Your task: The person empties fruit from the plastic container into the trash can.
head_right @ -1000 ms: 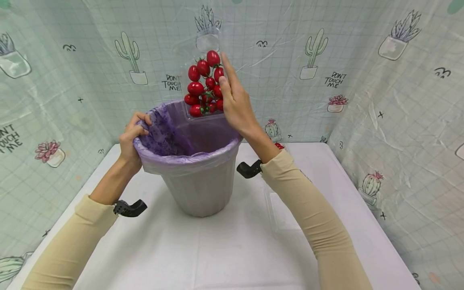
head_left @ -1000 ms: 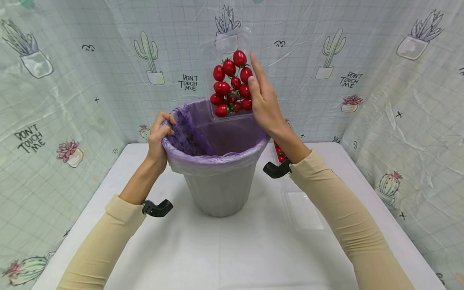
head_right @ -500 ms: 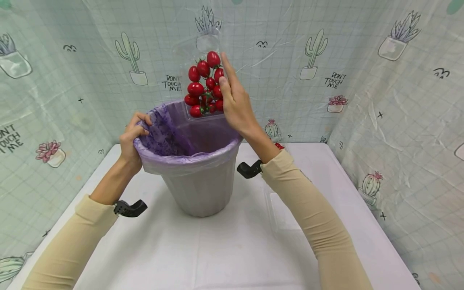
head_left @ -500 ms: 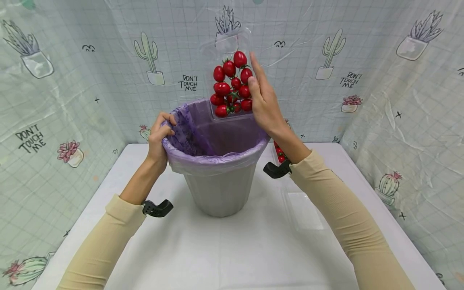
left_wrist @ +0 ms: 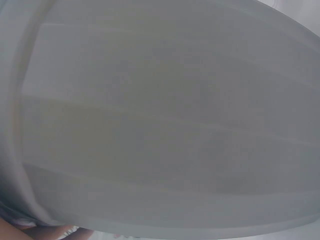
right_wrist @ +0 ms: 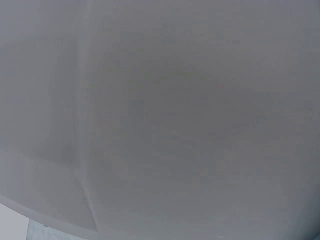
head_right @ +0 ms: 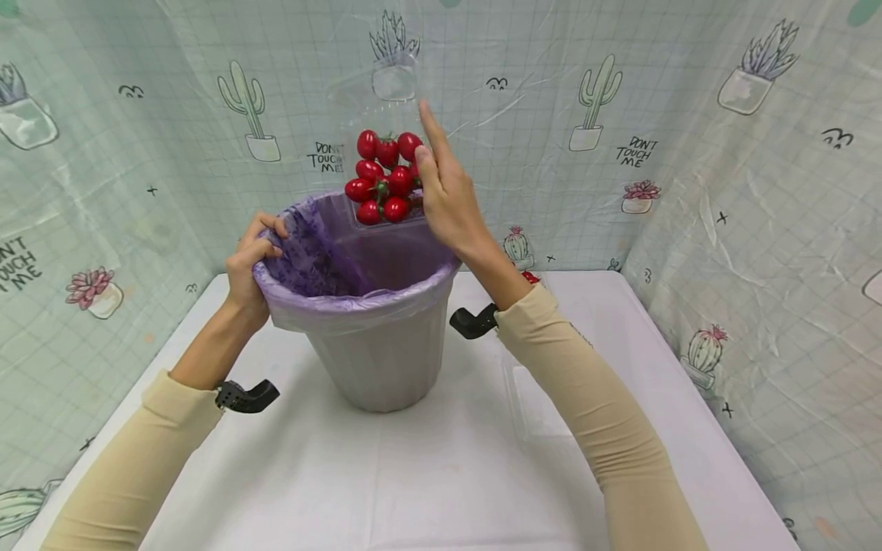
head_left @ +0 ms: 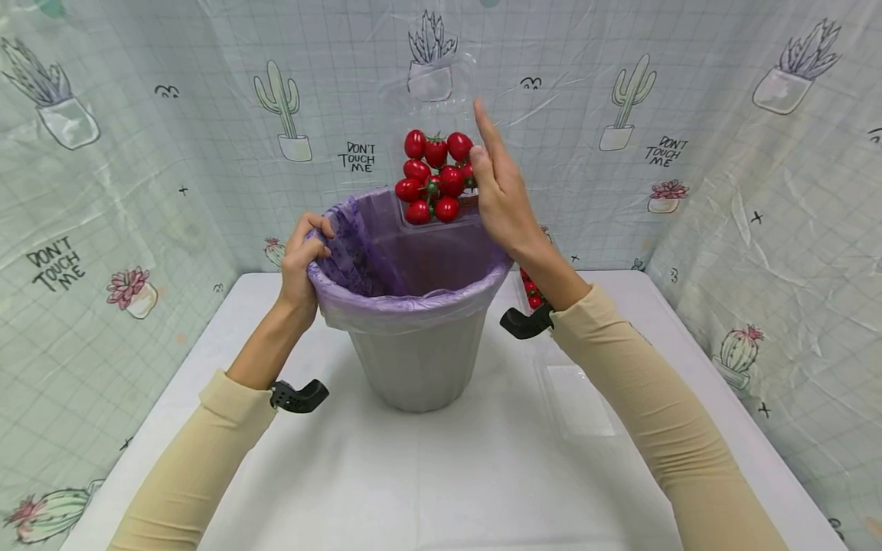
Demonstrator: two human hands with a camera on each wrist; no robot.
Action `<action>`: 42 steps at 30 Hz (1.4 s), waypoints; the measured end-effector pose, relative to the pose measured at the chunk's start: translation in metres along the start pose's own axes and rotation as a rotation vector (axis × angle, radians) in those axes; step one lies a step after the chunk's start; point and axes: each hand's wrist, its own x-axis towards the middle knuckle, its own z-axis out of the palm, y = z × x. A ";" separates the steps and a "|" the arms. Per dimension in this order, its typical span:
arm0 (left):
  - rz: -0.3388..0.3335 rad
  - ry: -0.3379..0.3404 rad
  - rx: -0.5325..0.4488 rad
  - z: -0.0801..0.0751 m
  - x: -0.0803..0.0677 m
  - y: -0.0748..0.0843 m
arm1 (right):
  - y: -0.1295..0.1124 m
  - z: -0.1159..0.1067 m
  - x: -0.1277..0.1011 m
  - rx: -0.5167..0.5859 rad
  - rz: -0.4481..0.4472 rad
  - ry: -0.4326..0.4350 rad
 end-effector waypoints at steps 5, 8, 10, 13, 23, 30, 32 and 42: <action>0.001 0.001 -0.002 0.000 0.000 0.000 | -0.004 -0.001 -0.001 -0.001 0.016 -0.003; 0.005 0.001 0.003 0.000 0.000 0.000 | -0.003 -0.001 -0.001 0.000 0.020 -0.003; 0.009 0.001 0.006 0.000 0.001 0.000 | 0.002 -0.001 0.001 0.000 0.023 -0.002; 0.014 0.002 0.008 0.000 0.001 -0.001 | 0.014 0.000 0.006 -0.001 0.019 0.002; 0.016 0.002 0.000 0.000 0.001 -0.001 | 0.035 0.000 0.011 0.009 0.016 0.009; 0.017 0.003 -0.007 -0.001 0.002 -0.003 | 0.035 0.000 0.010 0.008 0.015 0.010; 0.019 0.004 -0.006 -0.001 0.002 -0.003 | 0.035 0.000 0.010 0.010 0.012 0.012; 0.020 0.004 -0.009 -0.001 0.002 -0.005 | 0.030 0.002 0.011 -0.018 -0.007 0.020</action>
